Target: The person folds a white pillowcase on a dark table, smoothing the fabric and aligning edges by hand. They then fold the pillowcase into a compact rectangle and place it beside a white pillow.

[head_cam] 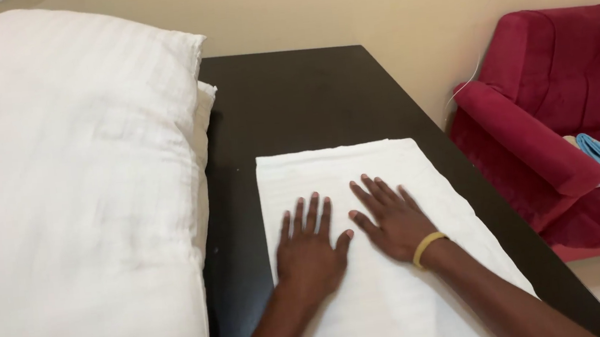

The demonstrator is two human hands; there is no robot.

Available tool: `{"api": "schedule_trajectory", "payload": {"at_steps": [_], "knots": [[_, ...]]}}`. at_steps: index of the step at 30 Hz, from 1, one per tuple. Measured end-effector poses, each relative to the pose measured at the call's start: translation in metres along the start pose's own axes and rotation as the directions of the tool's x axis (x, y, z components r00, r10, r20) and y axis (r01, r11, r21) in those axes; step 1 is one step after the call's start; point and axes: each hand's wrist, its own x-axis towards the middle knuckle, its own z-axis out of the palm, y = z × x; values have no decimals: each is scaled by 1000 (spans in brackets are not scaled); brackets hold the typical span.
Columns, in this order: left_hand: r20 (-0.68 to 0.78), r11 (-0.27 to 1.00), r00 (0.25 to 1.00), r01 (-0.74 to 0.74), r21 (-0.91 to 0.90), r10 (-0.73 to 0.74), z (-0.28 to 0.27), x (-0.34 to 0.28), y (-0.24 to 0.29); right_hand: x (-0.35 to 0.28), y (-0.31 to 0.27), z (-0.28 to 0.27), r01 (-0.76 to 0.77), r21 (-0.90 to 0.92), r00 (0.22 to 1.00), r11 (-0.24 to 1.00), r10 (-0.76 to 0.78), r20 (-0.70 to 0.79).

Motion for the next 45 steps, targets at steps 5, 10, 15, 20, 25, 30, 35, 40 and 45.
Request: {"api": "schedule_trajectory", "payload": {"at_steps": [5,10,15,20,25,30,35,40,45], "knots": [[58,989,988,144,-45,-141,-41,-30,-31,-14,34,-8,-96,-89,995,991,98,12],[9,974,974,227,-20,-227,-48,-39,-35,-23,47,-17,-192,-126,981,973,192,-17],[-204,993,972,-114,25,116,-18,-46,-20,-32,23,5,-20,-244,991,970,-13,-136],[-98,947,953,-297,-121,286,-22,-65,-17,-72,-28,-7,140,-16,988,990,-139,73],[-5,992,995,-101,-77,101,-42,-72,-28,-78,5,-18,-54,-84,997,995,59,52],[10,999,1000,10,-49,-10,-49,-67,-35,-69,48,-9,-121,-126,992,985,123,6],[-151,998,989,-1,-57,-7,-34,-67,-60,-67,54,-7,-129,-79,992,988,128,-16],[-88,861,968,-249,-442,235,-58,-88,-48,-88,54,-33,72,180,988,981,-45,-150],[421,796,755,-213,-567,502,-110,-105,-24,-100,39,-63,74,368,991,927,-27,-130]]}}
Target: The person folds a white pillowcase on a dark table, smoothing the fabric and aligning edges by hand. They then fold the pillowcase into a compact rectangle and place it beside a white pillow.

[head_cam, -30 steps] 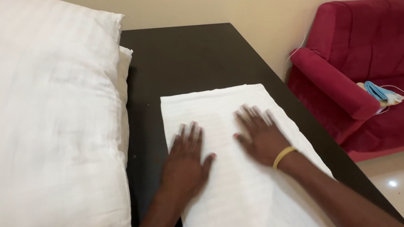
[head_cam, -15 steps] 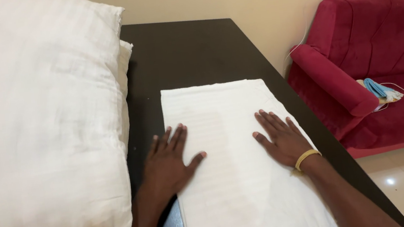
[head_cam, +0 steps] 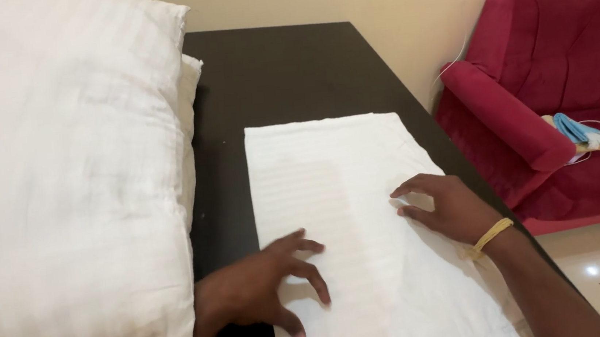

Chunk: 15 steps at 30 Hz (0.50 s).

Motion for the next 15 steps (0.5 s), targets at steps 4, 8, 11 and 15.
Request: {"api": "schedule_trajectory", "payload": {"at_steps": [4,8,11,15], "knots": [[227,997,973,-46,70,29,11,3,32,2,15,5,60,34,998,998,-60,4],[180,963,973,-181,199,146,58,16,-3,5,17,8,-36,102,999,994,38,-23],[92,914,952,-306,268,292,76,25,-25,8,19,8,-60,85,997,995,63,-39],[96,941,974,-222,257,203,52,20,-6,10,26,11,-46,79,998,996,48,-29]]}}
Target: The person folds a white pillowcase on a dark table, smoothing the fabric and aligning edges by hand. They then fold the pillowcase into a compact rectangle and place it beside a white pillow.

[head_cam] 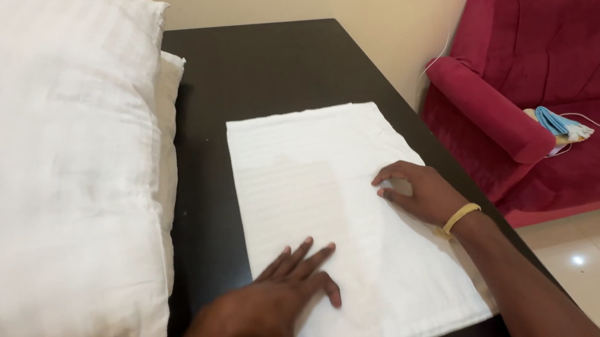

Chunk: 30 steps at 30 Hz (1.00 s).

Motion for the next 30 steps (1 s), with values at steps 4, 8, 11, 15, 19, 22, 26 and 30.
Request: {"api": "schedule_trajectory", "payload": {"at_steps": [4,8,11,15,19,22,26,30], "knots": [[-75,999,997,18,-47,-22,-13,0,-7,7,29,11,204,-270,979,941,-187,87],[-121,993,987,98,-61,-105,-16,0,-7,1,19,29,202,-513,978,835,-143,152],[-242,983,956,179,34,-166,-13,3,-8,-7,-14,33,250,-428,965,869,-186,185],[-230,971,949,232,54,-214,-12,-1,-2,-5,-24,36,257,-429,957,866,-165,240],[-127,940,933,342,12,-338,-24,-7,21,2,0,34,319,-369,946,873,-319,63],[-98,940,937,340,34,-335,-31,-7,32,-10,-36,15,229,-196,973,954,-229,21],[-129,932,933,349,97,-336,-35,-6,38,-26,-65,12,194,-44,977,980,-189,100],[-385,930,892,324,174,-239,-24,-2,21,-41,-89,10,390,-67,897,918,-363,251]]}}
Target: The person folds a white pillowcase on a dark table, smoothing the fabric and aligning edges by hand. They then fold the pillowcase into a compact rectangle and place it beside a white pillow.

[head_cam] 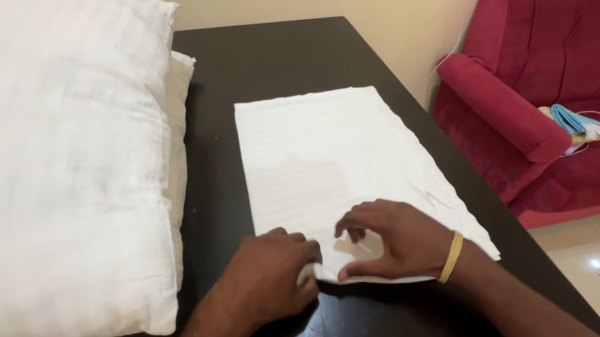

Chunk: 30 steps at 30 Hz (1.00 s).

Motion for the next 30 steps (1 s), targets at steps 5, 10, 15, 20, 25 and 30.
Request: {"api": "schedule_trajectory", "payload": {"at_steps": [5,10,15,20,25,30], "knots": [[-271,993,957,113,15,-105,-6,4,3,0,-4,-1,74,11,994,997,-74,77],[-629,964,732,170,-205,-263,-13,4,3,-6,41,-6,-73,-143,996,987,65,-63],[-722,943,632,43,-329,-280,-16,4,-7,-36,70,-63,-384,26,922,923,385,-48],[-602,850,677,65,-523,-422,-20,6,-14,-60,123,-79,-244,199,931,949,287,-226],[-642,810,643,-56,-583,-418,-15,8,-20,-67,138,-81,-279,405,870,871,407,-277],[-466,685,740,-9,-728,-485,-17,6,-26,-84,162,-88,-202,460,904,865,345,-252]]}}
